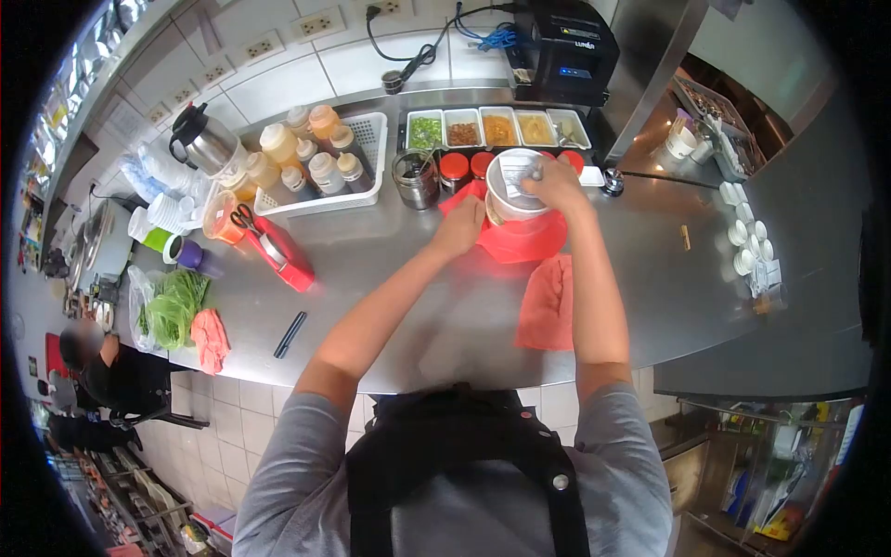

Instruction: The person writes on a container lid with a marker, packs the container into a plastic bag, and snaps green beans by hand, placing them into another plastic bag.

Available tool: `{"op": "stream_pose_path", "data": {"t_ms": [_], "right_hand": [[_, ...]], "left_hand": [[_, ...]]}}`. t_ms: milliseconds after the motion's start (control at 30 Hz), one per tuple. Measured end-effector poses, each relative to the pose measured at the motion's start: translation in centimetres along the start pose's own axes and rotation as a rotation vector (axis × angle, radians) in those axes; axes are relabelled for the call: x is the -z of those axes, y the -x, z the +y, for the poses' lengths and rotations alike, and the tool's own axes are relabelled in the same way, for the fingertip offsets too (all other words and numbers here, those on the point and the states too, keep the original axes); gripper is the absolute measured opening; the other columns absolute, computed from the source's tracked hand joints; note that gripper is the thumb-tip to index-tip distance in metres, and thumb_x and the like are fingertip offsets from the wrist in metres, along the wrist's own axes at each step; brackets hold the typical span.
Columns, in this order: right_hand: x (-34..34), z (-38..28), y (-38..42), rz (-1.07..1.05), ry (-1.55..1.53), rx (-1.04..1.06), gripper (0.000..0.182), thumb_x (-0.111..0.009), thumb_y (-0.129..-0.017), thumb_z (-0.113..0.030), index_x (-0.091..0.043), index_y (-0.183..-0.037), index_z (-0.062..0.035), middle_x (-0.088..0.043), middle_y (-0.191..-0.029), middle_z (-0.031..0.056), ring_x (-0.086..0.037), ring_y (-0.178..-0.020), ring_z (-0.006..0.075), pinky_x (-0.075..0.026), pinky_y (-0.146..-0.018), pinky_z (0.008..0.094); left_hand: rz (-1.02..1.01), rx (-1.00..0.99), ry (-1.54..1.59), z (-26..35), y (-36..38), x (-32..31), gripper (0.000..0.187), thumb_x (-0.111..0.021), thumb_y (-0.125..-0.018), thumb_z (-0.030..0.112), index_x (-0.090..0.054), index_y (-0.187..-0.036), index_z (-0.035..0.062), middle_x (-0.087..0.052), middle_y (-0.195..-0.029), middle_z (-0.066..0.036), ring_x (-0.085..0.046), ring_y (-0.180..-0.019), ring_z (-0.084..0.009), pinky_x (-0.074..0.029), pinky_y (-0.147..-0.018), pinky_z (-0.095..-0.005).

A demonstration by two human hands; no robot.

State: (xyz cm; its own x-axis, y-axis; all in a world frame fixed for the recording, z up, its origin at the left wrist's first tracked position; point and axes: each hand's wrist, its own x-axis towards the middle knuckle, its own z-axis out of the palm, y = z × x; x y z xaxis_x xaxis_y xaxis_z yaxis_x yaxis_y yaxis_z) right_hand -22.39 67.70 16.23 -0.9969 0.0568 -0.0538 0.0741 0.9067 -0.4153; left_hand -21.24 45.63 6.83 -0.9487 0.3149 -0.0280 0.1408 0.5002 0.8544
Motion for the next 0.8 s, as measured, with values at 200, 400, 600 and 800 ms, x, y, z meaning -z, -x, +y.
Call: {"op": "stream_pose_path", "data": {"t_ms": [200, 400, 600, 800], "right_hand": [[-0.3, 0.9, 1.3, 0.188, -0.221, 0.142, 0.09, -0.081, -0.068, -0.013, -0.036, -0.145, 0.0008, -0.051, -0.135, 0.0275, -0.05, -0.127, 0.0355, -0.044, -0.104, 0.04], [-0.6, 3.4, 2.6, 0.234, -0.39, 0.247, 0.068, -0.074, -0.076, -0.007, -0.047, -0.138, -0.0019, -0.055, -0.132, 0.0236, -0.057, -0.119, 0.0319, -0.049, -0.097, 0.0377], [-1.7, 4.0, 3.4, 0.319, -0.412, 0.071, 0.036, -0.064, -0.086, -0.012, -0.062, -0.121, -0.0002, -0.066, -0.108, 0.0221, -0.066, -0.098, 0.0301, -0.051, -0.083, 0.0402], [-5.1, 3.1, 4.1, 0.045, -0.609, 0.062, 0.035, -0.059, -0.092, -0.019, -0.062, -0.116, 0.0053, -0.07, -0.087, 0.0141, -0.065, -0.069, 0.0169, -0.051, -0.055, 0.0307]], "left_hand": [[-0.145, -0.183, -0.578, -2.4, 3.9, 0.0, 0.04, -0.061, -0.092, 0.034, -0.054, -0.116, 0.0019, -0.062, -0.118, -0.022, -0.062, -0.107, -0.0397, -0.049, -0.088, -0.0501], [-0.517, -0.052, -0.692, -2.0, 4.8, 0.5, 0.034, -0.062, -0.09, 0.025, -0.057, -0.114, 0.001, -0.066, -0.11, -0.023, -0.064, -0.104, -0.0404, -0.052, -0.087, -0.0521], [-0.497, -0.117, -0.774, -2.0, 7.6, 1.1, 0.023, -0.05, -0.092, 0.015, -0.059, -0.107, 0.0004, -0.067, -0.101, -0.026, -0.067, -0.094, -0.0413, -0.054, -0.079, -0.0522], [0.136, -0.105, -0.469, 7.2, 8.6, 6.0, 0.023, -0.06, -0.089, 0.018, -0.057, -0.105, 0.0019, -0.065, -0.108, -0.023, -0.062, -0.103, -0.0398, -0.05, -0.084, -0.0509]]}}
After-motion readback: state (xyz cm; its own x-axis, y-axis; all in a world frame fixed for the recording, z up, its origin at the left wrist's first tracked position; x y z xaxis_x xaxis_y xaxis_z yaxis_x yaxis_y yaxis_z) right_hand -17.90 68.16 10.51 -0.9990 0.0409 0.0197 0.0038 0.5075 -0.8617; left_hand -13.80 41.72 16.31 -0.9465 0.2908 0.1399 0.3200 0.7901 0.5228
